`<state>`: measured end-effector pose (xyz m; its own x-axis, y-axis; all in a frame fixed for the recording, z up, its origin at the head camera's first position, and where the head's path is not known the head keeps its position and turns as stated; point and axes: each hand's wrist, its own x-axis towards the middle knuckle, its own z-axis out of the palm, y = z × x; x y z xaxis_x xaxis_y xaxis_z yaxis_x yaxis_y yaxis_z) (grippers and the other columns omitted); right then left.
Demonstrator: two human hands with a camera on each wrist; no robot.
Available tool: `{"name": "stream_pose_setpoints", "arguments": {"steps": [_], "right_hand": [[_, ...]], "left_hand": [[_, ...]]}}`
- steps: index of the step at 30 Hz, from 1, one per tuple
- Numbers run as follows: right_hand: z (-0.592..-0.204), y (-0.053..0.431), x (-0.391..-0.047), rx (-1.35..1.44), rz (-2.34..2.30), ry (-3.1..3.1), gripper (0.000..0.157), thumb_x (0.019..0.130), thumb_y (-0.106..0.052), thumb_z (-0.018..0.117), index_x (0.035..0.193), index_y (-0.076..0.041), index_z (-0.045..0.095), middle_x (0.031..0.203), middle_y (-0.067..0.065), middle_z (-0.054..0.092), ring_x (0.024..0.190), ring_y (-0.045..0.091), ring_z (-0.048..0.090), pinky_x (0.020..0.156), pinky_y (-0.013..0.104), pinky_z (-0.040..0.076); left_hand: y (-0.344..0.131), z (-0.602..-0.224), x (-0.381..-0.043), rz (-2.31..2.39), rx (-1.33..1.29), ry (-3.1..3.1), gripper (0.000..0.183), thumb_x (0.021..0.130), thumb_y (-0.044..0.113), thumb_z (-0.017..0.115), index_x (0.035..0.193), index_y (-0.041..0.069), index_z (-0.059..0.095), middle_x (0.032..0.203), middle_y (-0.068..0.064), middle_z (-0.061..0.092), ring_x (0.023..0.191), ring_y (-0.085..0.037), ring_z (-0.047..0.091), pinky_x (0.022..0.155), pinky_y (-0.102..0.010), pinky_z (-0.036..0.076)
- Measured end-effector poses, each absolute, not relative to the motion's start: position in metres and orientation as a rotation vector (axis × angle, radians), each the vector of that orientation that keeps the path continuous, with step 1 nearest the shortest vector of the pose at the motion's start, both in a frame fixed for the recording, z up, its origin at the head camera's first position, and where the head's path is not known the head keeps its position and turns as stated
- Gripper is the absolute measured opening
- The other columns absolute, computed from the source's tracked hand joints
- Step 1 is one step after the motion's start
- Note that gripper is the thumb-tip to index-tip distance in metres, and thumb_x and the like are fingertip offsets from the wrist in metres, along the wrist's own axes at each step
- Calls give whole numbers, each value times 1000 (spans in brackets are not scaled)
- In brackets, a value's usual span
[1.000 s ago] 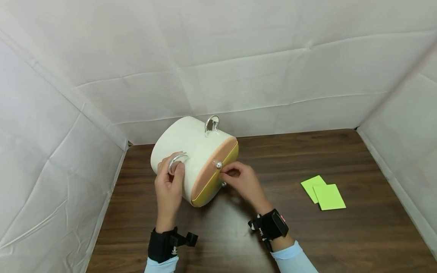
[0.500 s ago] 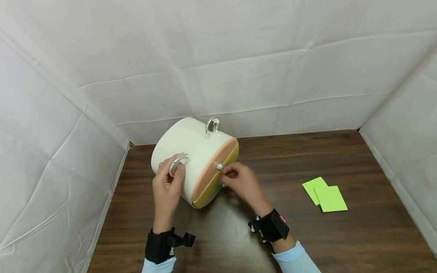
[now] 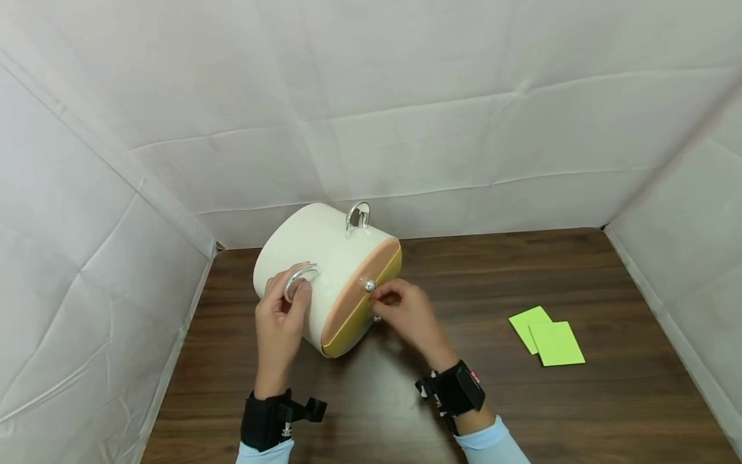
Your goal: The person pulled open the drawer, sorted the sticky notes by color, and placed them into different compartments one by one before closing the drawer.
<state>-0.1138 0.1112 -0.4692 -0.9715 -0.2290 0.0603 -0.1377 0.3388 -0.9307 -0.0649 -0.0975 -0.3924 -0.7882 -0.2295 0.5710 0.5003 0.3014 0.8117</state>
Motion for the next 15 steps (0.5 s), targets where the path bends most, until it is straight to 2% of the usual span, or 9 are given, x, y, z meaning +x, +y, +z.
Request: {"name": "stream_pose_setpoints", "arguments": {"steps": [4,7,11,15], "right_hand": [[-477,117,-114,-397,-1802,2484,15,88,-26,73,98,-16,68,98,-2,66,90,16,63,75,30,51],[-488,122,-112,-380,-1946,2386,24,93,-31,66,107,-11,65,105,5,64,95,26,62,81,38,50],[-508,124,-107,-118,-2124,2203,36,99,-33,57,118,-3,56,110,17,58,101,38,58,86,47,48],[-529,114,-107,93,-2163,1951,39,99,-24,58,124,4,48,113,21,55,105,37,57,90,45,46]], "left_hand": [[-94,-393,-66,-1530,-233,-1962,24,93,0,60,115,4,69,111,-5,66,87,-23,47,72,-27,46],[-91,-394,-67,-1542,-235,-1962,24,94,1,59,116,4,68,112,-5,65,88,-23,48,72,-27,46],[-88,-394,-69,-1574,-251,-1962,24,95,2,59,117,4,68,113,-6,65,89,-24,47,75,-28,47],[-88,-393,-71,-1564,-232,-1958,24,95,2,59,116,5,69,112,-5,65,87,-23,46,73,-27,46]]}}
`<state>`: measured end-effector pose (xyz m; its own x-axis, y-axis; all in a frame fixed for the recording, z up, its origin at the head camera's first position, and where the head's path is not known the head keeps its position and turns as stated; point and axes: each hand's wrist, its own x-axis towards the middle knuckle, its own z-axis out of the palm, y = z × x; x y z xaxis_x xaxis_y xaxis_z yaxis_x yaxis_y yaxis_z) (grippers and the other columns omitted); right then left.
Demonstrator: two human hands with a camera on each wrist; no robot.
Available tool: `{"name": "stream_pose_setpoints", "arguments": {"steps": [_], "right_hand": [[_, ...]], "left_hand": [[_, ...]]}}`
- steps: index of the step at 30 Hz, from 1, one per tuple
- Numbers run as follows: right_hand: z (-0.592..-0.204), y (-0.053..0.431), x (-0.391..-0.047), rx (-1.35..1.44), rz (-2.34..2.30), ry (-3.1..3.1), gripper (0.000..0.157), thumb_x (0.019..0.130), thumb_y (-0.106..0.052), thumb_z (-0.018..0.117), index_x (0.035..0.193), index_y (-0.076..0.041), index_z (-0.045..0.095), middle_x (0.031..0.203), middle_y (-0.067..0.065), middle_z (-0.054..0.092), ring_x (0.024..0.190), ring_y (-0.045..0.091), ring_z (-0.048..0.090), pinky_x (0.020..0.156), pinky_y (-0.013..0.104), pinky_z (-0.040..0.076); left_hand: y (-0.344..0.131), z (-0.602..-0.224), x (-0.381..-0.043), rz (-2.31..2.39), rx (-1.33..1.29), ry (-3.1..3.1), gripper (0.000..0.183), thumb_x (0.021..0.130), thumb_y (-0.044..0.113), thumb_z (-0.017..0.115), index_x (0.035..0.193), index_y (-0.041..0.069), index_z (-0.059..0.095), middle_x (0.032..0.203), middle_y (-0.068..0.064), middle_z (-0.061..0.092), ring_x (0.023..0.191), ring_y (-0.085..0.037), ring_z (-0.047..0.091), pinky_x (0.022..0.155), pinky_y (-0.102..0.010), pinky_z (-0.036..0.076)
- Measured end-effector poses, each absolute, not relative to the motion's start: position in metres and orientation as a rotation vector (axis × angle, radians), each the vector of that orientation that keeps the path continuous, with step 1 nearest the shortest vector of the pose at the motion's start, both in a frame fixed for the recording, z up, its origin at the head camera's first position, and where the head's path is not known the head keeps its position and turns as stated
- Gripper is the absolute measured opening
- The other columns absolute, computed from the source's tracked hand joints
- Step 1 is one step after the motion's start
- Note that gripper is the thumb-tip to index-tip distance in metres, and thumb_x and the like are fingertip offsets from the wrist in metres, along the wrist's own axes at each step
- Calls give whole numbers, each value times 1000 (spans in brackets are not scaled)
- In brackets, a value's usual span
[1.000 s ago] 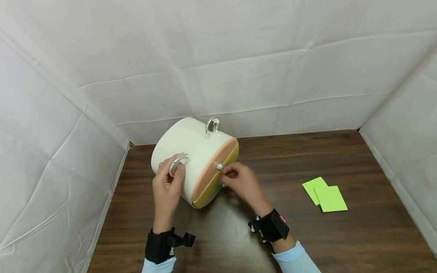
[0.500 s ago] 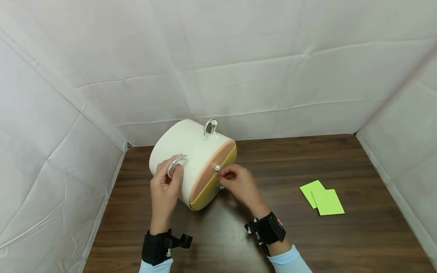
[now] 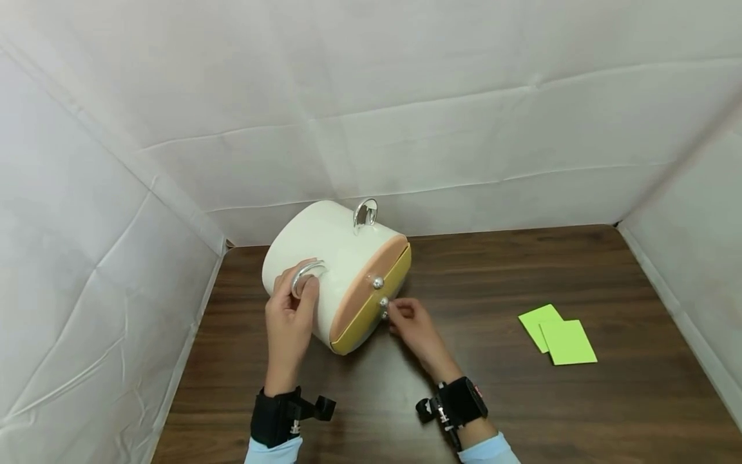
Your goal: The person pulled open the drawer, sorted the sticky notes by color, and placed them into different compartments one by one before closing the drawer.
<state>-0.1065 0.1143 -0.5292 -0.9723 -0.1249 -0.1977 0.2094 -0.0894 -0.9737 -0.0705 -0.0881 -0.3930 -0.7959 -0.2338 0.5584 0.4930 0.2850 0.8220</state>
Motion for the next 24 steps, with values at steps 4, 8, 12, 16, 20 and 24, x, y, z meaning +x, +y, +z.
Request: {"name": "stream_pose_setpoints", "arguments": {"steps": [4,8,12,16,20,24], "right_hand": [[-543,104,-111,170,-2264,1756,32,97,-8,60,119,12,48,109,22,58,101,33,62,92,44,45],[-550,101,-115,217,-2330,1709,27,93,-4,64,111,12,53,100,18,62,92,28,66,89,43,47],[-556,100,-116,232,-2337,1681,22,90,-5,67,104,9,57,97,17,64,87,27,65,86,42,49],[-560,103,-115,226,-2350,1664,18,89,-2,68,100,8,58,94,17,65,83,26,65,83,42,50],[-558,110,-112,172,-2354,1646,23,87,1,68,105,9,57,96,20,66,84,27,66,84,46,49],[-557,118,-111,91,-2345,1630,33,87,-2,69,114,11,53,100,20,66,88,28,66,88,49,46]], "left_hand": [[-89,-393,-71,-1560,-218,-1956,24,94,2,59,116,5,69,111,-5,65,87,-23,46,73,-28,45],[-88,-394,-70,-1551,-205,-1958,24,95,3,58,118,6,68,112,-4,65,88,-22,46,74,-29,45],[-89,-410,-75,-1517,-164,-1973,25,98,11,57,121,14,67,114,3,62,91,-20,46,75,-30,45],[-90,-426,-78,-1489,-135,-1998,26,99,19,56,123,22,65,117,8,60,94,-16,46,77,-30,46],[-83,-415,-72,-1480,-133,-1964,25,98,11,56,121,15,66,115,2,61,94,-19,46,76,-31,45],[-74,-399,-67,-1489,-139,-1874,24,94,0,57,117,3,65,110,-9,63,94,-25,46,76,-32,45]]}}
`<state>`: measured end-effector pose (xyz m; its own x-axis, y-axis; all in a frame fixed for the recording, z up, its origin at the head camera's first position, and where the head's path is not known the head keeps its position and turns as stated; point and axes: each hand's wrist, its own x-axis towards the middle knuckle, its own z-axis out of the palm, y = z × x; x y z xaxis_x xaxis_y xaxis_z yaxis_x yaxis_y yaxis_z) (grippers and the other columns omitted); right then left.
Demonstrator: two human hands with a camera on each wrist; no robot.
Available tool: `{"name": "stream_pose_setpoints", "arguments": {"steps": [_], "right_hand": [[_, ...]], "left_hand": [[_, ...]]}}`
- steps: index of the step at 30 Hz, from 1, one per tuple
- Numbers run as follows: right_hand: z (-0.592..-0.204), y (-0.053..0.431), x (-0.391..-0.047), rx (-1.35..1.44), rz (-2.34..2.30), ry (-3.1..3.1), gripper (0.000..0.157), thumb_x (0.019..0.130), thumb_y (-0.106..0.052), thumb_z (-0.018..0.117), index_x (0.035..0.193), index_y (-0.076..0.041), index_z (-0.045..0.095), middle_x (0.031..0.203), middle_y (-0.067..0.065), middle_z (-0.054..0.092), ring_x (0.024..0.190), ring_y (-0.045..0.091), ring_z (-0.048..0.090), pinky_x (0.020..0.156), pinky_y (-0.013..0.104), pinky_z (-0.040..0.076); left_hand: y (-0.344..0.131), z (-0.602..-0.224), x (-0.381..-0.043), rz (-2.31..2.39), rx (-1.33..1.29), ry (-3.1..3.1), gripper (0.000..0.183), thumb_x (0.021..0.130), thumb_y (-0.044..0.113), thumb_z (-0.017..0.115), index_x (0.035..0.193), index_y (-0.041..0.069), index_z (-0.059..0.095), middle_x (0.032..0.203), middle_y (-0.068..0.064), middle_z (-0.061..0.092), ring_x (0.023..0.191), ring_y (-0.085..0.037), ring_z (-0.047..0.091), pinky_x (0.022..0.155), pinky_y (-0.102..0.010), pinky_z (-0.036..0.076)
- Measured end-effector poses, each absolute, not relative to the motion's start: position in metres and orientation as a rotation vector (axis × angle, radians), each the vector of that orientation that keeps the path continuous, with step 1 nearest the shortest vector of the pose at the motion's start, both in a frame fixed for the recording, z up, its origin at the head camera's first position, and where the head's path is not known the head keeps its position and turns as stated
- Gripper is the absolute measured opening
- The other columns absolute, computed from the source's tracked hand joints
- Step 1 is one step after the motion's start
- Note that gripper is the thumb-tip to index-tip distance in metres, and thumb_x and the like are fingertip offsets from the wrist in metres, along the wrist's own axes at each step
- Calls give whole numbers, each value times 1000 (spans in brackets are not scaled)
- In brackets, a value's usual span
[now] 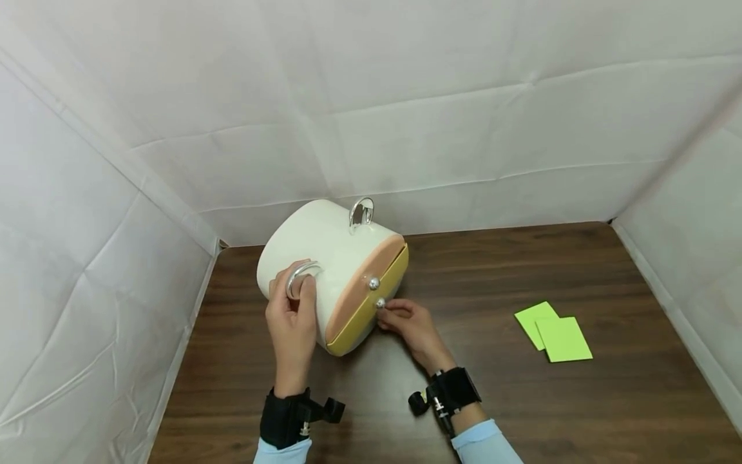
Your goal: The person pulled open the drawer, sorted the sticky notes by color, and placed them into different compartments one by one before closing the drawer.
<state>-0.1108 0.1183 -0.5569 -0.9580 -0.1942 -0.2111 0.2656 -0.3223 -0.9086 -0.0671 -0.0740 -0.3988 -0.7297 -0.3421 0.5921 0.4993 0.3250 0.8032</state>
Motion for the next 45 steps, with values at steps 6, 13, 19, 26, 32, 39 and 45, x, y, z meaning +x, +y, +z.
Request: {"name": "stream_pose_setpoints", "arguments": {"steps": [6,13,19,26,32,39,45], "right_hand": [[-554,134,-105,130,-2329,1680,41,87,-9,72,117,12,54,102,21,65,91,29,66,89,48,46],[-551,140,-93,204,-2265,1758,42,86,-15,74,114,11,58,106,23,64,96,32,65,88,42,48],[-550,150,-81,248,-2287,1763,42,85,-15,74,115,11,58,108,23,63,100,33,64,89,42,47],[-550,163,-72,306,-2324,1721,41,86,-11,73,116,12,57,109,22,64,100,31,65,90,42,46],[-548,170,-68,332,-2336,1718,42,87,-8,71,118,15,54,109,19,64,99,25,66,91,40,46],[-547,176,-60,381,-2362,1704,41,89,-5,69,119,17,52,110,18,61,100,23,65,91,40,46],[-544,178,-55,377,-2349,1736,44,89,-8,69,120,16,51,111,17,62,101,21,64,92,39,45]], "left_hand": [[-72,-389,-73,-1484,-104,-1797,23,91,-4,60,113,-1,67,106,-10,65,94,-28,49,79,-33,47],[-78,-393,-71,-1524,-97,-1835,23,92,-2,60,114,1,68,105,-10,63,95,-24,50,82,-31,47],[-79,-396,-69,-1567,-116,-1851,24,93,-1,60,115,1,67,106,-11,63,97,-23,51,83,-32,48],[-80,-397,-68,-1562,-127,-1855,24,92,-2,61,115,1,67,105,-12,63,96,-23,51,81,-31,48],[-81,-397,-68,-1551,-121,-1865,24,93,-2,60,115,2,67,103,-11,62,94,-22,50,79,-30,48],[-80,-397,-68,-1533,-117,-1880,24,93,-1,60,115,2,67,104,-9,62,93,-21,50,78,-28,48],[-81,-397,-68,-1525,-129,-1885,24,93,-1,60,116,1,67,104,-10,62,92,-22,50,77,-28,48]]}}
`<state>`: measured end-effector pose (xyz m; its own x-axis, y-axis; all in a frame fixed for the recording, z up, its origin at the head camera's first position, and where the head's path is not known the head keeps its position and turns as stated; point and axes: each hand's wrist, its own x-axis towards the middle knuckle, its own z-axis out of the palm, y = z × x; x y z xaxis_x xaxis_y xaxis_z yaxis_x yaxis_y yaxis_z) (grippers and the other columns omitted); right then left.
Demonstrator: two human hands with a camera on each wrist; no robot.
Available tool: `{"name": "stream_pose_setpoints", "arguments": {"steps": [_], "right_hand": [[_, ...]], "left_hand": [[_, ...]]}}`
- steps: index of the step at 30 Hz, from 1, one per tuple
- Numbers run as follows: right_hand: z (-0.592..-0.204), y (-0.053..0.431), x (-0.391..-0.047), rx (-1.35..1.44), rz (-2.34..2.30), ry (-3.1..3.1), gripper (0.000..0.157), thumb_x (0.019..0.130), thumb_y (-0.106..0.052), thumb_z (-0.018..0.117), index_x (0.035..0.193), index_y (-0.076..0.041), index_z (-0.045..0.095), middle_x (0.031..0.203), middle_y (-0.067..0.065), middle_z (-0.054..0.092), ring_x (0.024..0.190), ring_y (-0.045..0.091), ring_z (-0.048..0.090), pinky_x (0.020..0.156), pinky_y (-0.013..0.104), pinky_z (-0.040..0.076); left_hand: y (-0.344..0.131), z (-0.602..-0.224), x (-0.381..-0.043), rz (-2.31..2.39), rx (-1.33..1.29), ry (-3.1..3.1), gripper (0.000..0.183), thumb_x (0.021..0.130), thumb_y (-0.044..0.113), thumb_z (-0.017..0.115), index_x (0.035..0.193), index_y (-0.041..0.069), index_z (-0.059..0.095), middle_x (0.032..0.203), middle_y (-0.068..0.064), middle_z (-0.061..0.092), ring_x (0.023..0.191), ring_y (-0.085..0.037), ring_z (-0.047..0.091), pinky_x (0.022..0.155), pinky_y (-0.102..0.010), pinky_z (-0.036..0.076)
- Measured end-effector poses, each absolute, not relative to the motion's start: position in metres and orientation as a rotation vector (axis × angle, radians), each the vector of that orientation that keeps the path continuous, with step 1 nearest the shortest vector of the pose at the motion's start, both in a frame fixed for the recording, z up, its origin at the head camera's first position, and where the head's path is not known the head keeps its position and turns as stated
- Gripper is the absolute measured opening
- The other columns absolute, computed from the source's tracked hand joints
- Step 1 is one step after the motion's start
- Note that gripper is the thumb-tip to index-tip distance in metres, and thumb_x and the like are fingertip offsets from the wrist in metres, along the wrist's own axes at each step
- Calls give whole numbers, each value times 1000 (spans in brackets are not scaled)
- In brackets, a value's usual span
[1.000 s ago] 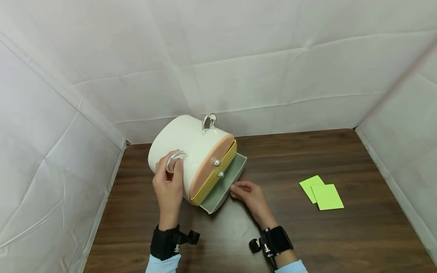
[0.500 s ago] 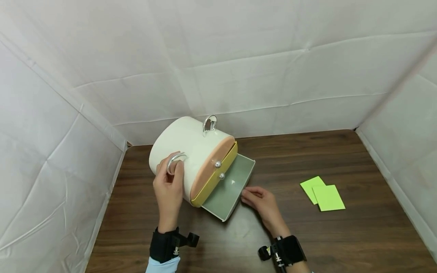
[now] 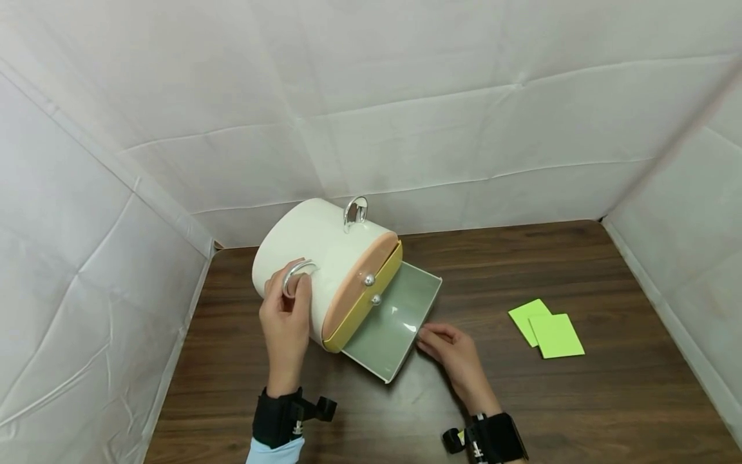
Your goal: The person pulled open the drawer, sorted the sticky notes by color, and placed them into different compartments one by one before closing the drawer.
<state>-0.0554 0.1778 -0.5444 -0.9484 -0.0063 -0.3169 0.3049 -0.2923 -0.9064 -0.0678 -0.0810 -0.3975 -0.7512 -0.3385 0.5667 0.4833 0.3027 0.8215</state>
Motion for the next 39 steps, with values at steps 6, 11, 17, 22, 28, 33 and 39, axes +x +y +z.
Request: {"name": "stream_pose_setpoints", "arguments": {"steps": [6,11,17,22,28,33,39], "right_hand": [[-545,179,-54,385,-2305,1777,45,91,-15,69,121,14,51,115,19,59,103,27,63,91,41,46],[-546,186,-53,419,-2243,1857,42,96,-21,63,122,11,53,115,22,59,101,32,63,88,45,47],[-546,228,-53,462,-2226,2015,47,99,-24,58,130,10,48,115,14,62,99,21,64,85,40,50],[-537,282,-52,756,-2258,2202,44,97,-19,61,131,5,50,106,-3,63,91,5,60,74,25,51],[-528,333,-49,913,-1634,2734,46,98,-26,57,140,-8,50,132,11,51,113,23,42,84,33,39],[-530,357,-50,797,-1203,2787,68,99,-35,53,154,-5,26,149,36,15,125,58,10,90,68,16],[-537,341,-62,675,-1004,2786,78,96,-38,57,155,-3,18,145,40,15,119,63,17,82,68,19]], "left_hand": [[-81,-398,-68,-1500,-127,-1892,24,92,-2,60,116,2,67,103,-10,62,92,-21,50,75,-26,47],[-81,-399,-68,-1479,-126,-1901,25,92,-1,60,117,2,66,105,-9,62,93,-21,51,76,-26,47],[-82,-399,-68,-1473,-132,-1901,26,93,-1,60,117,3,67,104,-8,62,93,-21,51,76,-27,47],[-81,-400,-67,-1465,-131,-1907,26,93,-1,60,117,5,67,104,-9,62,92,-20,51,76,-27,47],[-81,-401,-68,-1472,-135,-1898,25,93,-1,60,116,3,67,105,-10,62,93,-21,51,77,-27,47],[-81,-401,-68,-1462,-139,-1903,25,93,-1,60,117,4,67,103,-10,62,92,-21,51,76,-27,46],[-82,-400,-68,-1434,-143,-1900,25,92,-2,60,116,3,67,103,-10,63,91,-21,51,76,-27,45]]}}
